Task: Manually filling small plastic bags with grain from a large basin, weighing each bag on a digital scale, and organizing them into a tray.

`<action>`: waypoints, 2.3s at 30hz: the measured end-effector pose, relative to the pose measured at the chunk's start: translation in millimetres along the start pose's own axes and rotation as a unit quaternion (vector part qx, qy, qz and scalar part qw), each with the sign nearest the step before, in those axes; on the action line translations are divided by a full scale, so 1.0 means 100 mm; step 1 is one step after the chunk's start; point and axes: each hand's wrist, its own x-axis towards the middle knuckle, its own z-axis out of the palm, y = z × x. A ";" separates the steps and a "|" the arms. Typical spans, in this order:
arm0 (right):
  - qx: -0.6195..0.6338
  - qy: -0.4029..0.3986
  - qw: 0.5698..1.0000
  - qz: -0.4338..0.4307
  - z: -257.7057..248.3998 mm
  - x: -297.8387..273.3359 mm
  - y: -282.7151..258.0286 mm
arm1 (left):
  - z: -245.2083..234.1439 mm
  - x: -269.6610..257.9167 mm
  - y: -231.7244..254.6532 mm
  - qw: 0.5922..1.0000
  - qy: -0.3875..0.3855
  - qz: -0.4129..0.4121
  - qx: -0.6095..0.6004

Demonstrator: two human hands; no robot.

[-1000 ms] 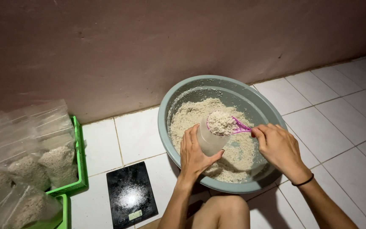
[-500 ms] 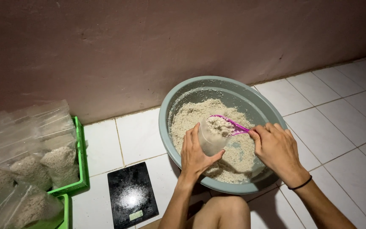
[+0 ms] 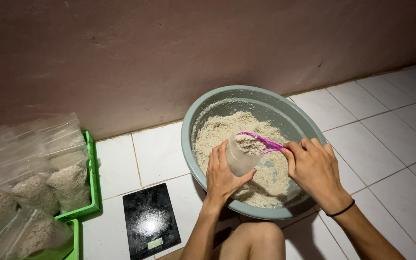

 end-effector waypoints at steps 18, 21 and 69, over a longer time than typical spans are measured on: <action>-0.071 0.174 0.980 -0.061 0.05 -0.11 -0.03 | -0.01 0.00 0.05 1.000 0.018 0.010 0.010; -0.086 0.188 0.976 -0.068 0.18 -0.11 0.01 | -0.02 0.00 0.05 1.000 0.021 0.013 0.006; 0.268 -0.259 0.901 0.223 1.22 -0.05 0.64 | 0.09 -0.01 -0.10 0.999 0.049 0.013 -0.021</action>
